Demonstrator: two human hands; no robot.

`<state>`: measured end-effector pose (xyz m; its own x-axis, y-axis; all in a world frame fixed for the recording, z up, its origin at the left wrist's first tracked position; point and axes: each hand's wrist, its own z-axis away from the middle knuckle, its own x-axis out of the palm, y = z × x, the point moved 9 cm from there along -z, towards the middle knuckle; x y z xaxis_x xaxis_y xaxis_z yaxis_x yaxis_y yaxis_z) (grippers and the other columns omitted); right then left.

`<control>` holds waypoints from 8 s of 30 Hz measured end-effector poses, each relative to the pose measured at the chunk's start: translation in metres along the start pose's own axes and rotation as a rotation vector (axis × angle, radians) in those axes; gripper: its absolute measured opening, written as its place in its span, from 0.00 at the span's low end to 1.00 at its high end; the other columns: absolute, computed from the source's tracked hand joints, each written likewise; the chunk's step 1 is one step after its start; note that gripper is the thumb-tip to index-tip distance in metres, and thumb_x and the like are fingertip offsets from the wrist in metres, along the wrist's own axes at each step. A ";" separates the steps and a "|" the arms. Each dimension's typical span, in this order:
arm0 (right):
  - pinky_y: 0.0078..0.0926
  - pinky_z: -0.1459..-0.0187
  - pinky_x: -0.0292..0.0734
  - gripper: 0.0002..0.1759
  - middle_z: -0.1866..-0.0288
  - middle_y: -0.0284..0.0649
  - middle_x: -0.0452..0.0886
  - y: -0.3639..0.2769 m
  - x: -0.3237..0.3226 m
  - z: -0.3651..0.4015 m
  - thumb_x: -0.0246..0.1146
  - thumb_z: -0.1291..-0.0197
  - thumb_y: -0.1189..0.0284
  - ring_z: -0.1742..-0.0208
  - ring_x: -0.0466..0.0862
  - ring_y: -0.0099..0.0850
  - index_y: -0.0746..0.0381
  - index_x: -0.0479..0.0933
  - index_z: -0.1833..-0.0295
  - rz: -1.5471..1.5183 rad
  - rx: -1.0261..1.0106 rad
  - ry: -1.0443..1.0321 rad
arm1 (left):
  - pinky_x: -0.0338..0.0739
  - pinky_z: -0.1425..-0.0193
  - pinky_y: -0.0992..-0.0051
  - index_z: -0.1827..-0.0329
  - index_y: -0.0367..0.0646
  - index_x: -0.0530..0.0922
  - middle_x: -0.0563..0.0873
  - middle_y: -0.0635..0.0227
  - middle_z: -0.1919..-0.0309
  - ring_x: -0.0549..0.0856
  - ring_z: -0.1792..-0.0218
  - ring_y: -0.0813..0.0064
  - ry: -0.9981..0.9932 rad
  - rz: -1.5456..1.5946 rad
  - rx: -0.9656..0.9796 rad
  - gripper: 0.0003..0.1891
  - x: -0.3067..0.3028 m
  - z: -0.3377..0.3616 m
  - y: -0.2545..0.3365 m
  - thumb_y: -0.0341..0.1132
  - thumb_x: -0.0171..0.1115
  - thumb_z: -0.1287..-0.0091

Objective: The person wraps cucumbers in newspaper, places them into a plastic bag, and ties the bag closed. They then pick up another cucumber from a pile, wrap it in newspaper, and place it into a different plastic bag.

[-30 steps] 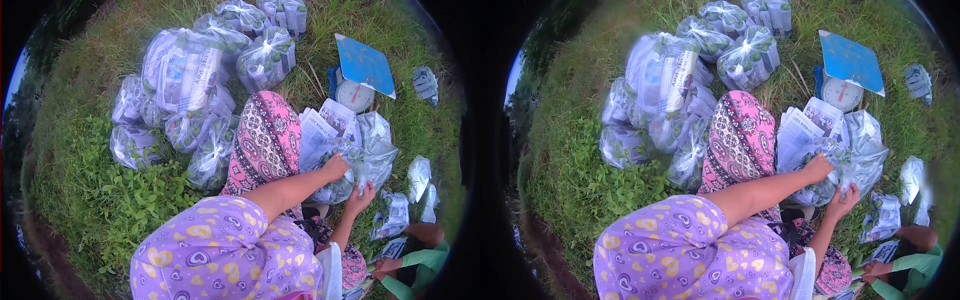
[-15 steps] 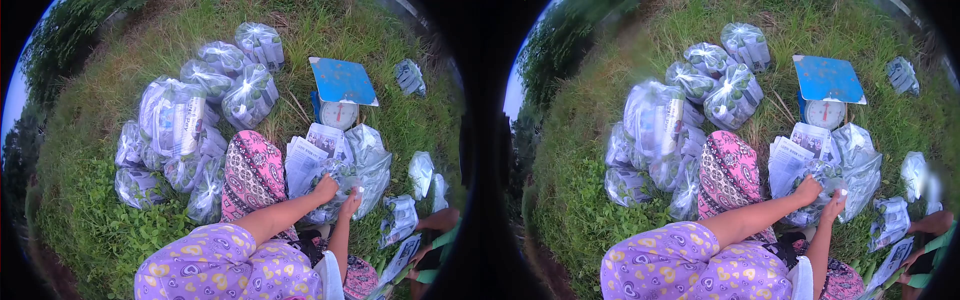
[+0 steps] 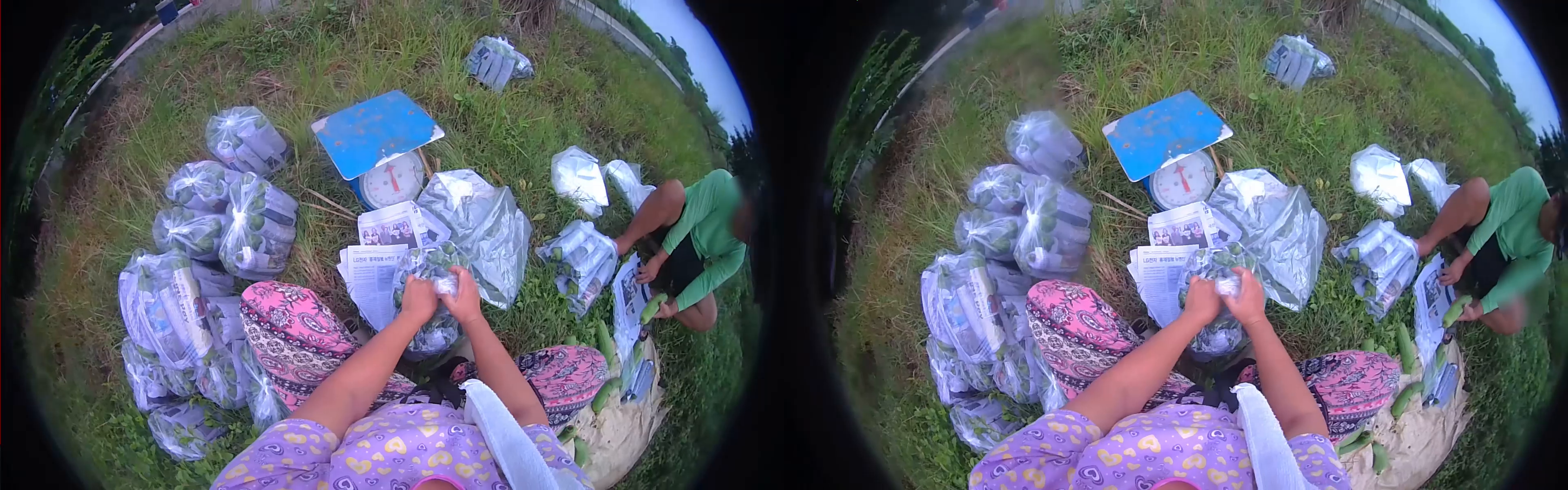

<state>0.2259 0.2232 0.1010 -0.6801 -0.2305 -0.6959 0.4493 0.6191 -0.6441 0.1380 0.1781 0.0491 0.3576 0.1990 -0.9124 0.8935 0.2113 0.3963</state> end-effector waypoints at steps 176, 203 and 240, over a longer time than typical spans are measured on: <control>0.20 0.87 0.52 0.15 0.86 0.28 0.64 0.065 0.105 -0.069 0.56 0.37 0.64 0.89 0.60 0.18 0.59 0.69 0.74 -0.614 0.712 -0.437 | 0.63 0.77 0.82 0.79 0.42 0.69 0.72 0.76 0.82 0.68 0.82 0.87 -0.381 1.088 -0.337 0.16 -0.001 0.052 -0.007 0.38 0.50 0.32; 0.21 0.88 0.54 0.18 0.88 0.28 0.63 0.055 0.116 -0.071 0.57 0.38 0.64 0.90 0.60 0.18 0.59 0.67 0.79 -0.710 0.636 -0.493 | 0.60 0.76 0.84 0.79 0.42 0.68 0.71 0.74 0.78 0.68 0.78 0.86 -0.435 1.221 -0.631 0.16 -0.027 0.082 -0.020 0.36 0.49 0.31; 0.33 0.67 0.74 0.12 0.74 0.46 0.81 0.007 0.001 0.011 0.59 0.46 0.67 0.73 0.82 0.35 0.65 0.73 0.62 -0.765 0.578 0.296 | 0.75 0.60 0.77 0.56 0.35 0.76 0.81 0.64 0.61 0.79 0.62 0.79 -0.169 1.158 -0.465 0.15 0.005 -0.001 -0.033 0.38 0.45 0.27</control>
<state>0.2350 0.2191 0.0921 -0.9852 -0.1692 0.0261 -0.0100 -0.0953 -0.9954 0.1104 0.1730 0.0318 0.9271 0.3747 0.0052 -0.1339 0.3184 0.9384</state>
